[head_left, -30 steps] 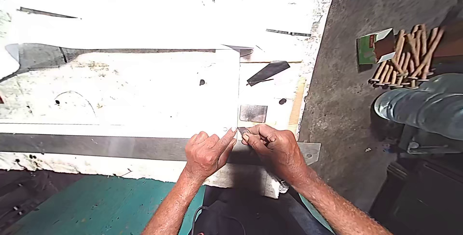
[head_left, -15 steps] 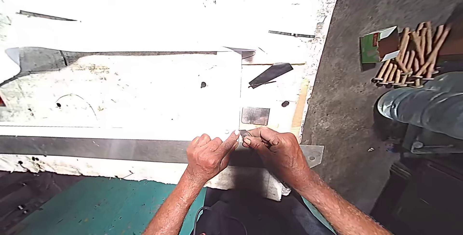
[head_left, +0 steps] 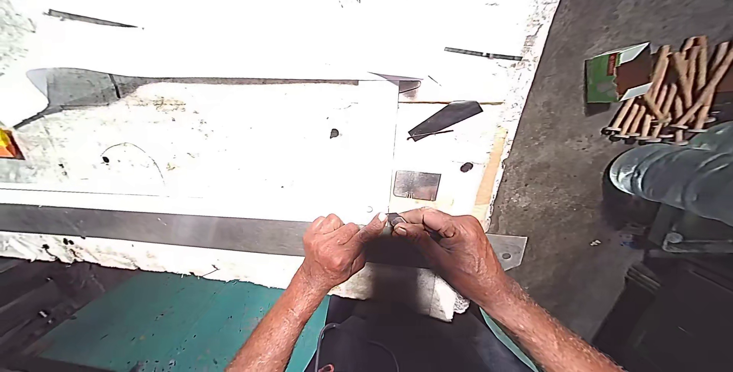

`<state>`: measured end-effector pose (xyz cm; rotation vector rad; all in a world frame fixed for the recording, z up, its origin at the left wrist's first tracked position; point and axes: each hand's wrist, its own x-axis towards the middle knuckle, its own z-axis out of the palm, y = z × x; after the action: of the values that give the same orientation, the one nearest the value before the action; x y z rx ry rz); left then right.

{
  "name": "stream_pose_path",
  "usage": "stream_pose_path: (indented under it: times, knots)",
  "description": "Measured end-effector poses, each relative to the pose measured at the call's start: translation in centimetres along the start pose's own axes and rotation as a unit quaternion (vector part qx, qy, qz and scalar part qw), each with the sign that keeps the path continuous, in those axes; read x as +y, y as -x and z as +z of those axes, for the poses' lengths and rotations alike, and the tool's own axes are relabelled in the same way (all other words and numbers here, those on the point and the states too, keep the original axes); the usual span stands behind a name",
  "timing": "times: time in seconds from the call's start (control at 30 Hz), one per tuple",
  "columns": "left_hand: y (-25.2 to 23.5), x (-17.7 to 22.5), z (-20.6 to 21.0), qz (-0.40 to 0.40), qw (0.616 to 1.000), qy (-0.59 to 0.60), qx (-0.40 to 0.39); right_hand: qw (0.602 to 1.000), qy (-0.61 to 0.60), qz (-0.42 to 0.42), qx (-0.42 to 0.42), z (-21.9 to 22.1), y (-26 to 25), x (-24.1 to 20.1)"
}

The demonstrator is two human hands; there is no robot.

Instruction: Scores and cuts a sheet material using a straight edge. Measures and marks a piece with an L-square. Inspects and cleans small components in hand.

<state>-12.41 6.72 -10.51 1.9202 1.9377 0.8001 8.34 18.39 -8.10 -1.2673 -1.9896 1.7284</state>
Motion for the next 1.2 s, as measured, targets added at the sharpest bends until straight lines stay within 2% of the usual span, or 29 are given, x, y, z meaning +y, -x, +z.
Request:
stream_pose_path:
  times: [1.2]
  knots:
    - [0.43,-0.59,-0.05,0.022,0.998,0.050,0.023,0.999,-0.038,-0.011,-0.018,-0.05,0.20,0.11]
